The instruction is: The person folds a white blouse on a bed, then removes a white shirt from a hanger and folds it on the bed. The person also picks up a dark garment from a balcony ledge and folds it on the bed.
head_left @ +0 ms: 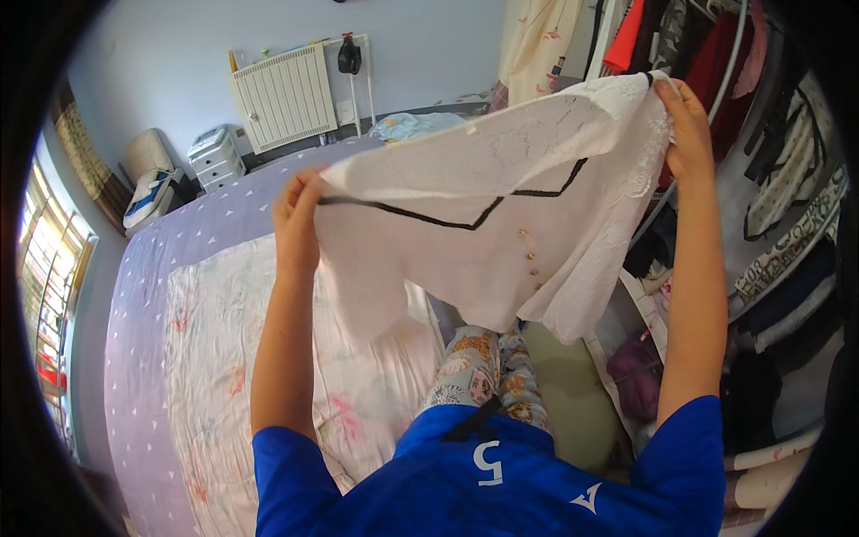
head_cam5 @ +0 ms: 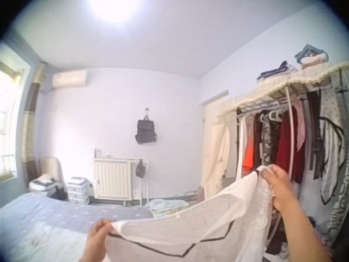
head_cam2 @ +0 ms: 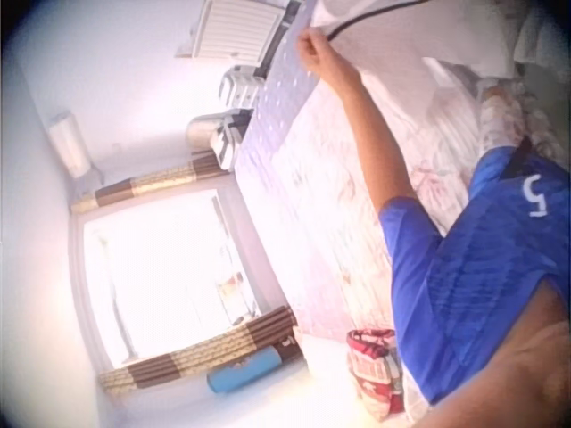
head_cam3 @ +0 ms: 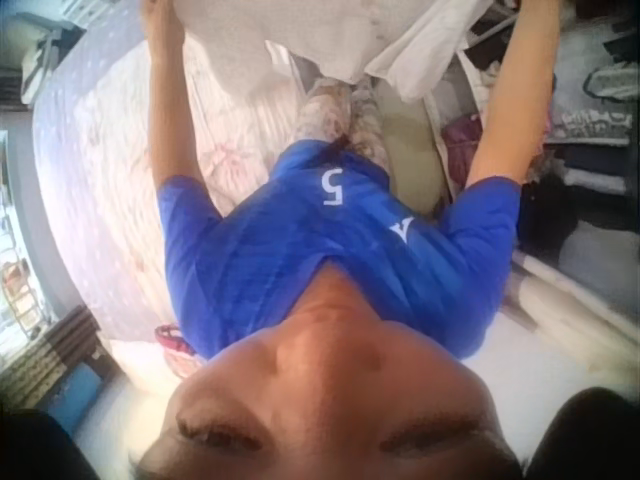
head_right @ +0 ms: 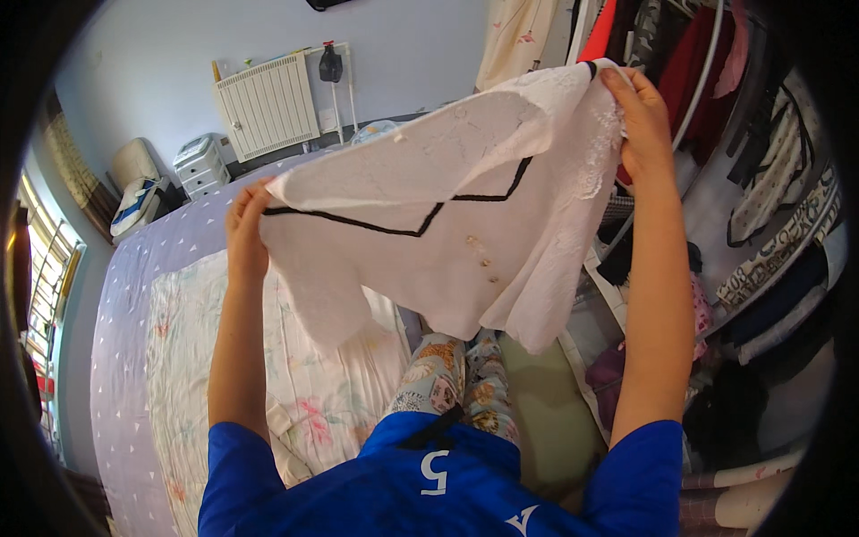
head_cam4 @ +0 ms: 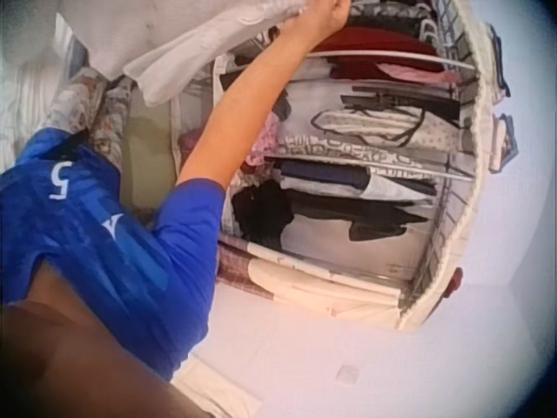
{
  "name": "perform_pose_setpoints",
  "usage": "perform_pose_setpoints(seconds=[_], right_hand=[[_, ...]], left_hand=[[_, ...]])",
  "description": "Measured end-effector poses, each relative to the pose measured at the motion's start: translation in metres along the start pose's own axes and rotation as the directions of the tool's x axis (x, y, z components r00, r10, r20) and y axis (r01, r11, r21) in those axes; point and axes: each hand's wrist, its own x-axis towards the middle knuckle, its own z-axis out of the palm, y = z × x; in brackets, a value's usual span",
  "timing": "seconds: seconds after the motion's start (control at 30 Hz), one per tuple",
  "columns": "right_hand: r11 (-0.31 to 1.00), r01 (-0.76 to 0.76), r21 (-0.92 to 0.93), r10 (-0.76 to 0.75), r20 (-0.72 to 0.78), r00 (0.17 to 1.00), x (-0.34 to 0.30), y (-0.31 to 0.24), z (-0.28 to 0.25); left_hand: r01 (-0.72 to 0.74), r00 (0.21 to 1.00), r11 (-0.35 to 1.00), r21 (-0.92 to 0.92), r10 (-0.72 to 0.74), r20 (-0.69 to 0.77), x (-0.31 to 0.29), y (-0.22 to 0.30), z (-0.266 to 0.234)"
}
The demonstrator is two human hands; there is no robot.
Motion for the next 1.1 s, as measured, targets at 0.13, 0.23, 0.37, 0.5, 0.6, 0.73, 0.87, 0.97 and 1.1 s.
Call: perform_pose_setpoints(seconds=[0.13, 0.23, 0.37, 0.5, 0.6, 0.73, 0.87, 0.97, 1.1], right_hand=[[0.982, -0.008, -0.188, 0.004, -0.022, 1.000, -0.006, 0.021, 0.025], [0.925, 0.063, -0.374, -0.054, 0.034, 0.998, 0.006, 0.045, 0.014], [0.965, 0.102, -0.243, -0.108, -0.010, 0.994, -0.004, 0.044, 0.035], [0.968, 0.117, -0.221, -0.116, 0.018, 0.993, -0.015, 0.050, 0.046], [0.967, 0.104, -0.233, -0.090, 0.068, 0.994, -0.037, 0.049, 0.044], [0.987, 0.148, -0.057, -0.140, 0.127, 0.982, -0.039, 0.031, 0.064], [0.978, 0.207, 0.032, -0.209, 0.200, 0.957, -0.017, 0.000, 0.099], [0.992, 0.127, -0.021, -0.117, 0.259, 0.959, -0.010, 0.015, 0.103], [0.994, -0.025, -0.105, 0.058, 0.322, 0.945, -0.033, 0.081, 0.137]], left_hand=[[-0.353, 0.874, 0.684, 0.638, 0.485, -0.036, 0.029, 0.021, -0.017], [-0.381, 0.798, 0.321, 0.867, 0.588, 0.133, 0.057, 0.034, -0.035], [-0.402, 0.726, 0.178, 0.898, 0.660, 0.194, 0.062, 0.121, -0.040], [-0.445, 0.611, 0.010, 0.896, 0.734, 0.295, 0.033, 0.179, -0.055], [-0.334, 0.711, -0.029, 0.942, 0.648, 0.272, 0.003, 0.195, -0.089], [-0.365, 0.626, -0.310, 0.878, 0.616, 0.477, -0.032, 0.297, -0.131], [-0.374, 0.795, 0.095, 0.922, 0.546, 0.266, -0.031, 0.333, -0.109], [-0.303, 0.945, 0.313, 0.900, 0.219, 0.242, -0.034, 0.341, -0.139], [-0.147, 0.925, 0.478, 0.866, -0.243, 0.292, -0.038, 0.312, -0.215]])
